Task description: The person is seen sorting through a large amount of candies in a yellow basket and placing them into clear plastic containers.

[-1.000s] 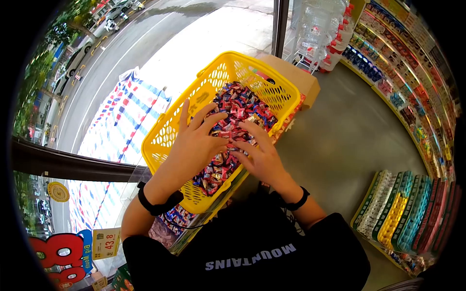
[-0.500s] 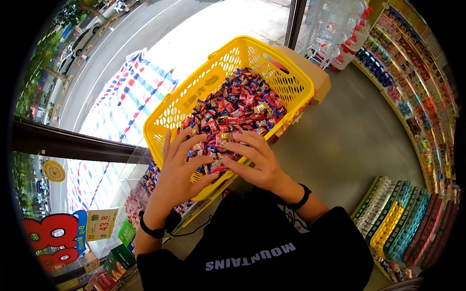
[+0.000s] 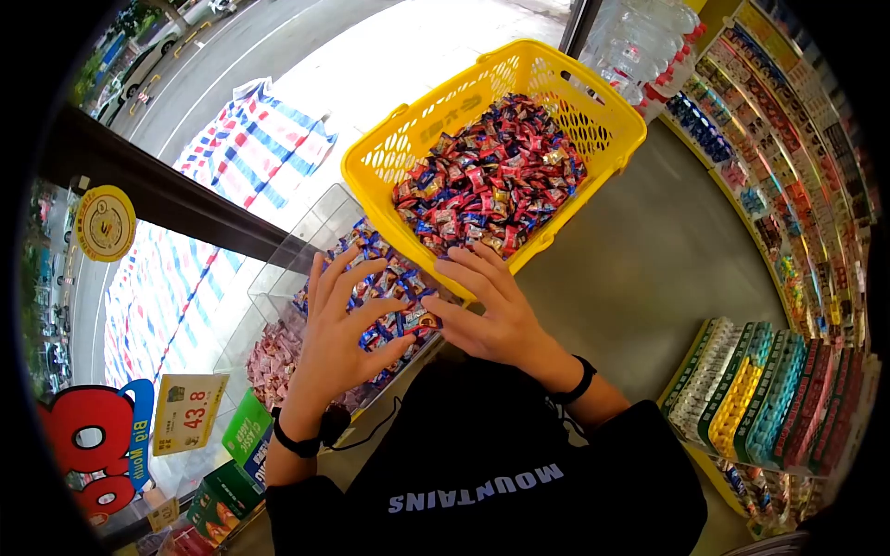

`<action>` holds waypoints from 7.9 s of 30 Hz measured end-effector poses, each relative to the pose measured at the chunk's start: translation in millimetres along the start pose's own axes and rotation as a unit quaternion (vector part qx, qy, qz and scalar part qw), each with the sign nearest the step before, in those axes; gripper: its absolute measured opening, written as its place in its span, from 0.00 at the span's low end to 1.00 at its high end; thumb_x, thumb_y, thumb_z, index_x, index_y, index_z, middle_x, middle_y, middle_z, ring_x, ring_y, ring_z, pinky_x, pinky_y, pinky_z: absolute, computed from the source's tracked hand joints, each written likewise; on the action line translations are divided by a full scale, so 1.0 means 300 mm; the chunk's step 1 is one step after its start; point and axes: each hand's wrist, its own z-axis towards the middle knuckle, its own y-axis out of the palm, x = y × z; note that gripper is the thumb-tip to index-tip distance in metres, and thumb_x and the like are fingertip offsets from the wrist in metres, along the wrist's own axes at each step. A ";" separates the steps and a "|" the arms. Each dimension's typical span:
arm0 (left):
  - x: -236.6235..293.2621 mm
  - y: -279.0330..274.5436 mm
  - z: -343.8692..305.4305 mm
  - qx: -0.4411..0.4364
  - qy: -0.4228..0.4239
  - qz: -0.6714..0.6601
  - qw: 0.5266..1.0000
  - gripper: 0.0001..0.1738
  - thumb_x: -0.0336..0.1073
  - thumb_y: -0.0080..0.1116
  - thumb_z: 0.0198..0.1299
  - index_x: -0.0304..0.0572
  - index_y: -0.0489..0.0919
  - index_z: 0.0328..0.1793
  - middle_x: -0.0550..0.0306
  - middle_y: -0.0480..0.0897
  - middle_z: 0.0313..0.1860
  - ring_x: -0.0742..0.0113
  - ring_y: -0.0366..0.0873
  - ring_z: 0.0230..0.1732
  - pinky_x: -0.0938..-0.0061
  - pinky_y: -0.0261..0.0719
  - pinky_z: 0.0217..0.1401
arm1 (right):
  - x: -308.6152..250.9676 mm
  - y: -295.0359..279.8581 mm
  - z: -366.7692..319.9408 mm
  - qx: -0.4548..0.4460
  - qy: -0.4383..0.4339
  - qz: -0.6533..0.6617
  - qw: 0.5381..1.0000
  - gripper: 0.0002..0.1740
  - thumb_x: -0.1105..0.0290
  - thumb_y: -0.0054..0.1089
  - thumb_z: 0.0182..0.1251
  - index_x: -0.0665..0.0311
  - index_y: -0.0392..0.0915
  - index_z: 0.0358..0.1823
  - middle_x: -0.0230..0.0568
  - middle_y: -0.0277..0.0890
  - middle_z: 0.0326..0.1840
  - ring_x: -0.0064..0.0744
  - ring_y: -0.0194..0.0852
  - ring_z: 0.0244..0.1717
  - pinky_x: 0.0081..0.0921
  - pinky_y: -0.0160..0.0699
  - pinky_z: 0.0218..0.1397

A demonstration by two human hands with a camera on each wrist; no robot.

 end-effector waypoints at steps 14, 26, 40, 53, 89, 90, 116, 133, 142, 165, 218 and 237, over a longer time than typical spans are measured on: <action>-0.233 0.059 -0.323 0.039 -0.011 -0.003 0.999 0.24 0.43 0.87 0.48 0.56 0.92 0.53 0.55 0.81 0.76 0.41 0.67 0.85 0.31 0.50 0.92 | -0.167 0.332 0.022 -0.117 0.052 0.051 0.990 0.21 0.66 0.82 0.59 0.53 0.88 0.54 0.50 0.73 0.80 0.59 0.66 0.84 0.65 0.59 0.88; -0.328 0.103 -0.327 0.007 -0.059 0.115 0.992 0.32 0.51 0.78 0.61 0.54 0.86 0.71 0.46 0.68 0.87 0.38 0.55 0.91 0.30 0.44 0.93 | -0.103 0.449 0.099 -0.155 0.040 -0.151 0.975 0.11 0.62 0.75 0.56 0.59 0.88 0.37 0.52 0.69 0.83 0.62 0.54 0.89 0.74 0.45 0.90; -0.333 0.126 -0.330 -0.050 -0.066 0.167 0.982 0.37 0.55 0.76 0.60 0.54 0.84 0.75 0.45 0.66 0.89 0.40 0.54 0.92 0.29 0.40 0.93 | 0.092 0.676 0.186 -0.152 0.036 -0.382 0.911 0.10 0.67 0.64 0.63 0.64 0.91 0.32 0.52 0.72 0.84 0.53 0.56 0.91 0.63 0.46 0.93; -0.335 0.127 -0.331 -0.035 -0.076 0.149 0.985 0.35 0.55 0.76 0.60 0.55 0.85 0.73 0.45 0.69 0.87 0.42 0.55 0.92 0.31 0.39 0.94 | -0.067 0.487 0.117 -0.201 0.034 -0.225 0.953 0.14 0.66 0.67 0.67 0.67 0.88 0.48 0.58 0.71 0.82 0.59 0.62 0.87 0.62 0.51 0.92; 0.033 0.068 0.117 0.055 -0.112 0.084 0.989 0.37 0.38 0.79 0.59 0.47 0.82 0.76 0.44 0.73 0.83 0.35 0.65 0.87 0.37 0.57 0.91 | 0.207 -0.185 0.107 -0.150 -0.011 0.007 0.989 0.24 0.70 0.77 0.64 0.61 0.85 0.62 0.52 0.77 0.77 0.57 0.74 0.80 0.61 0.66 0.87; 0.044 0.065 0.150 0.050 -0.101 0.087 0.990 0.36 0.37 0.80 0.59 0.47 0.82 0.76 0.44 0.73 0.83 0.35 0.65 0.87 0.36 0.58 0.91 | 0.236 -0.192 0.098 -0.136 -0.004 0.008 0.991 0.24 0.70 0.77 0.64 0.61 0.85 0.62 0.52 0.77 0.77 0.57 0.74 0.80 0.61 0.66 0.87; -0.278 0.366 0.828 -0.295 0.024 0.205 0.933 0.12 0.45 0.80 0.54 0.65 0.96 0.46 0.55 0.75 0.83 0.44 0.61 0.89 0.34 0.47 0.94 | 0.546 -0.216 0.108 -0.034 0.090 -0.082 0.992 0.13 0.66 0.75 0.65 0.58 0.89 0.49 0.43 0.84 0.68 0.45 0.80 0.71 0.58 0.63 0.87; -0.359 0.633 0.866 -0.272 0.137 0.395 0.867 0.12 0.42 0.70 0.62 0.50 0.96 0.48 0.55 0.83 0.70 0.47 0.63 0.88 0.31 0.46 0.93 | 0.543 -0.214 0.101 -0.014 0.099 -0.089 0.991 0.12 0.66 0.74 0.63 0.58 0.88 0.47 0.42 0.84 0.66 0.44 0.80 0.70 0.61 0.62 0.88; -0.272 0.500 0.898 -0.268 0.100 0.334 0.898 0.07 0.41 0.72 0.59 0.52 0.95 0.40 0.55 0.81 0.69 0.45 0.64 0.87 0.36 0.48 0.94 | 0.547 -0.213 0.089 -0.008 0.102 -0.090 0.991 0.14 0.65 0.74 0.63 0.58 0.88 0.49 0.43 0.84 0.67 0.45 0.80 0.71 0.61 0.62 0.87; -0.012 0.048 0.274 0.009 -0.025 -0.009 1.000 0.14 0.30 0.81 0.51 0.60 0.97 0.43 0.52 0.76 0.80 0.35 0.57 0.90 0.39 0.56 0.89 | 0.252 -0.117 0.110 0.024 -0.010 0.015 1.000 0.13 0.70 0.76 0.62 0.57 0.90 0.49 0.42 0.83 0.71 0.48 0.80 0.73 0.60 0.70 0.80; -0.450 0.054 -0.478 0.002 -0.126 0.091 0.988 0.43 0.46 0.59 0.75 0.41 0.62 0.92 0.45 0.58 0.94 0.36 0.45 0.96 0.31 0.29 0.94 | -0.036 0.883 0.260 -0.357 -0.017 -0.112 0.927 0.24 0.57 0.86 0.51 0.48 0.94 0.52 0.44 0.71 0.80 0.56 0.64 0.82 0.66 0.59 0.84; -0.448 0.053 -0.478 -0.003 -0.136 0.082 0.987 0.39 0.45 0.58 0.75 0.43 0.66 0.90 0.48 0.63 0.92 0.40 0.46 0.96 0.32 0.28 0.94 | -0.232 0.365 0.202 -0.200 0.015 -0.132 0.971 0.21 0.63 0.78 0.62 0.54 0.87 0.56 0.45 0.79 0.72 0.50 0.73 0.78 0.56 0.65 0.84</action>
